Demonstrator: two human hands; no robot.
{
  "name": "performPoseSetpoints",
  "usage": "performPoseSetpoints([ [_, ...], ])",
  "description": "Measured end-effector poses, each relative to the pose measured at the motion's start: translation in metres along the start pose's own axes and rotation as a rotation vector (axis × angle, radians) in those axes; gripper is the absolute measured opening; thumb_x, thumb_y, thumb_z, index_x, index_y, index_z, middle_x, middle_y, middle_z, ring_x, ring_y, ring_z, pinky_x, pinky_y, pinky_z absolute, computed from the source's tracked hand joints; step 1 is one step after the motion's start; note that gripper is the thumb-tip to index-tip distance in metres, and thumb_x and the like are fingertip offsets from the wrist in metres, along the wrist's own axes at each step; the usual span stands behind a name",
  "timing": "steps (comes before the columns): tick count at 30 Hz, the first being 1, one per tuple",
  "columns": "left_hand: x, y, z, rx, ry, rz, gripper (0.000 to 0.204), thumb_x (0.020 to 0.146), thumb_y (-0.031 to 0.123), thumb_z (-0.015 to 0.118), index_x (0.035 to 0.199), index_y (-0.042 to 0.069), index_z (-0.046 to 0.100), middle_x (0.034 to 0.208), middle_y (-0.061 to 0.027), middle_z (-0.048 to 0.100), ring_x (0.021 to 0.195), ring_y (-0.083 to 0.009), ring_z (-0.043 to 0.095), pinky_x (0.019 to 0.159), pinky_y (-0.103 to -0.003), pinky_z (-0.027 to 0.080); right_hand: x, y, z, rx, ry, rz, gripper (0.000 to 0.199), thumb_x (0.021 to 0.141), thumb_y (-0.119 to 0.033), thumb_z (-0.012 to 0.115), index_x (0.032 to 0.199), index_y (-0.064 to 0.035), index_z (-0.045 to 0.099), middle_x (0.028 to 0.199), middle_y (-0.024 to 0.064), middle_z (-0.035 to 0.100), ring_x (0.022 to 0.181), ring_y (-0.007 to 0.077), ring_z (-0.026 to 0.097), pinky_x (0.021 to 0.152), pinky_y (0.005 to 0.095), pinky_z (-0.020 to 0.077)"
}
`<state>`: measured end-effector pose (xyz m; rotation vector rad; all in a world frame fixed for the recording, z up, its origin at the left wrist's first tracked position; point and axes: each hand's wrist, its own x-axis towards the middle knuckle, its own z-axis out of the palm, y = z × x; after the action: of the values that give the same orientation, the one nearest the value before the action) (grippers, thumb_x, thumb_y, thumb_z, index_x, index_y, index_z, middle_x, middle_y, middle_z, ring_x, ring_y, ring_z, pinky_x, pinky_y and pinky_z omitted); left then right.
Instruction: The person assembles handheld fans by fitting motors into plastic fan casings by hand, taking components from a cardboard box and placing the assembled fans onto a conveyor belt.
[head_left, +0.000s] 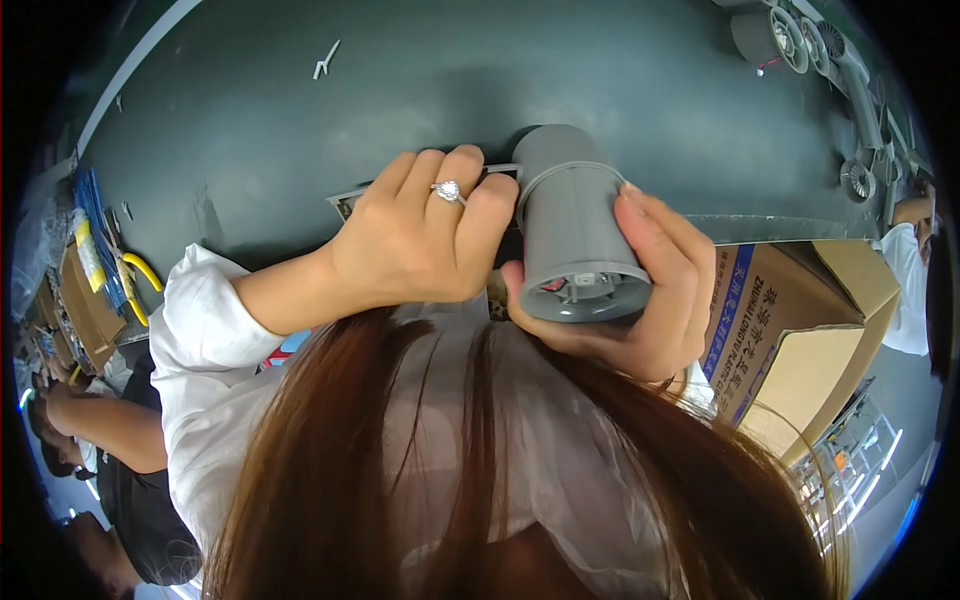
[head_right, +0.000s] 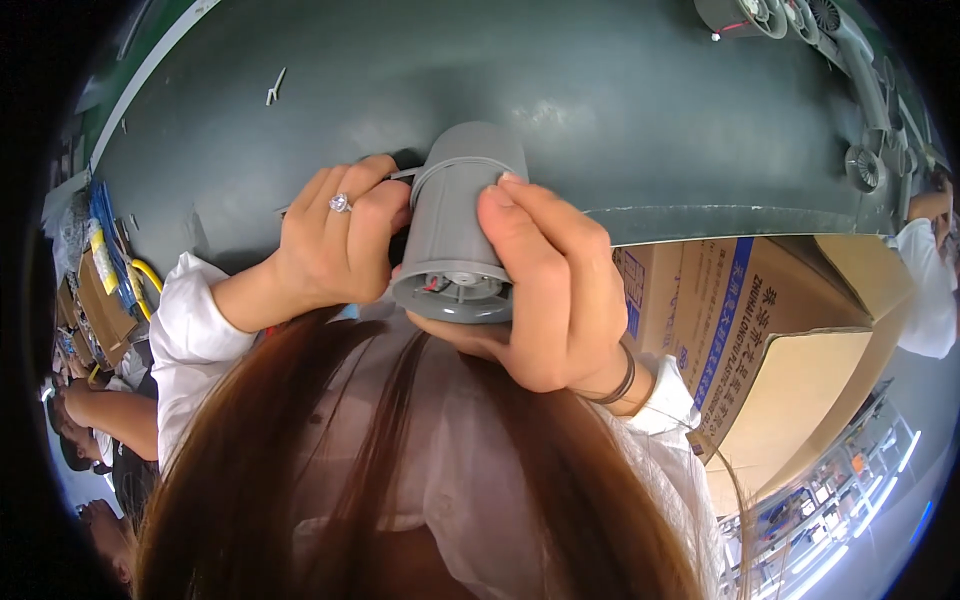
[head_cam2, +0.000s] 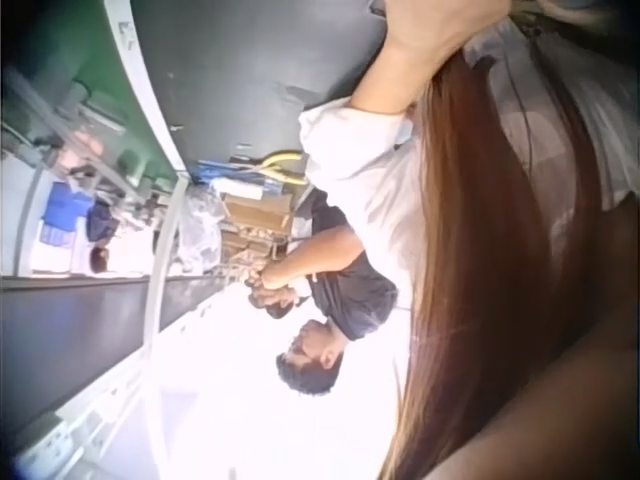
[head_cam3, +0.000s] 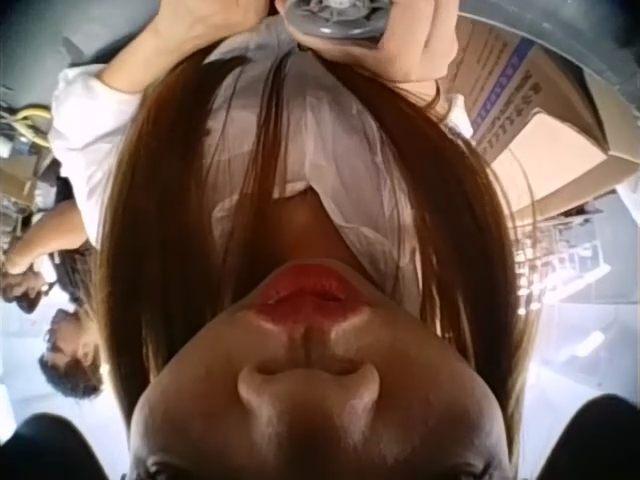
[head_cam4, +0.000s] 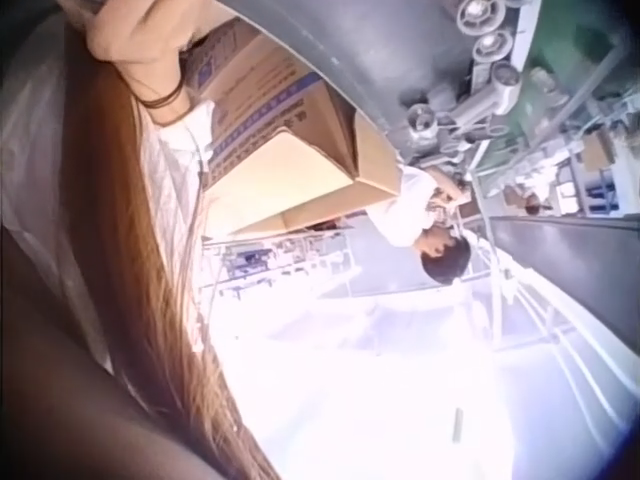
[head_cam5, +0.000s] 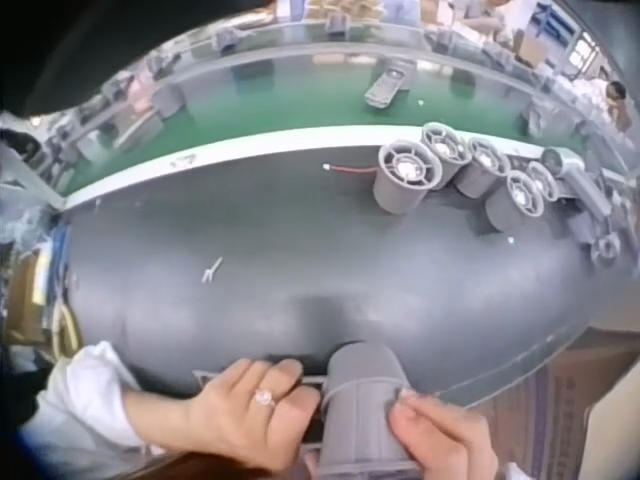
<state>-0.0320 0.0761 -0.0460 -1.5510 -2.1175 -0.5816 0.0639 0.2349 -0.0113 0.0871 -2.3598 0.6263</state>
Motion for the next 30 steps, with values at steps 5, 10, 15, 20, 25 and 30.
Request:
performPoseSetpoints([
  [5,-0.005,0.001,0.002,-0.049,0.017,-0.015,0.021,0.068,0.005,0.057,0.087,-0.004,0.054,0.077,-0.0149,0.054,0.055,-0.0210,0.051,0.046,-0.028,0.041,0.002,0.001,-0.001,0.015,-0.012,-0.053,0.049,0.065,-0.020,0.080,0.099,0.0084,0.060,0.088,0.0191,0.062,0.072,0.0243,0.064,0.056,0.0271,0.0552],
  [10,-0.006,-0.001,0.002,-0.163,0.003,-0.057,0.018,0.072,0.003,0.057,0.088,-0.005,0.054,0.076,-0.0141,0.053,0.056,-0.0220,0.052,0.047,-0.029,0.042,0.006,-0.004,-0.003,0.026,-0.061,0.012,0.050,0.060,-0.020,0.082,0.097,0.0056,0.061,0.088,0.0171,0.063,0.072,0.0224,0.065,0.057,0.0260,0.0544],
  [15,-0.003,-0.001,-0.004,-0.222,-0.049,-0.104,0.019,0.073,0.003,0.061,0.089,-0.005,0.053,0.074,-0.0139,0.054,0.054,-0.0218,0.052,0.046,-0.030,0.044,0.012,-0.003,0.007,0.086,-0.001,0.071,0.052,0.055,-0.020,0.083,0.095,0.0032,0.061,0.088,0.0150,0.063,0.071,0.0215,0.065,0.056,0.0266,0.0540],
  [20,-0.001,0.003,-0.011,-0.230,-0.102,-0.190,0.021,0.073,0.003,0.064,0.090,-0.004,0.053,0.069,-0.0130,0.053,0.052,-0.0211,0.053,0.045,-0.032,0.046,0.026,-0.006,0.001,0.105,-0.068,0.152,0.053,0.050,-0.016,0.084,0.093,0.0017,0.060,0.082,0.0107,0.060,0.067,0.0213,0.062,0.058,0.0288,0.0514],
  [25,0.007,0.004,-0.024,-0.381,-0.214,-0.327,0.018,0.075,0.005,0.063,0.088,0.000,0.052,0.067,-0.0111,0.056,0.054,-0.0248,0.057,0.049,-0.034,0.048,0.031,-0.015,0.001,0.047,-0.149,0.286,0.056,0.047,-0.020,0.087,0.092,0.0002,0.060,0.084,0.0092,0.061,0.070,0.0221,0.062,0.063,0.0301,0.0507],
  [30,0.009,0.006,-0.029,-0.401,-0.249,-0.393,0.016,0.075,0.005,0.062,0.086,0.001,0.051,0.068,-0.0118,0.057,0.058,-0.0274,0.059,0.052,-0.036,0.048,0.030,-0.010,0.007,0.109,-0.119,0.299,0.054,0.049,-0.020,0.087,0.092,0.0001,0.060,0.082,0.0082,0.062,0.068,0.0191,0.062,0.064,0.0287,0.0509],
])
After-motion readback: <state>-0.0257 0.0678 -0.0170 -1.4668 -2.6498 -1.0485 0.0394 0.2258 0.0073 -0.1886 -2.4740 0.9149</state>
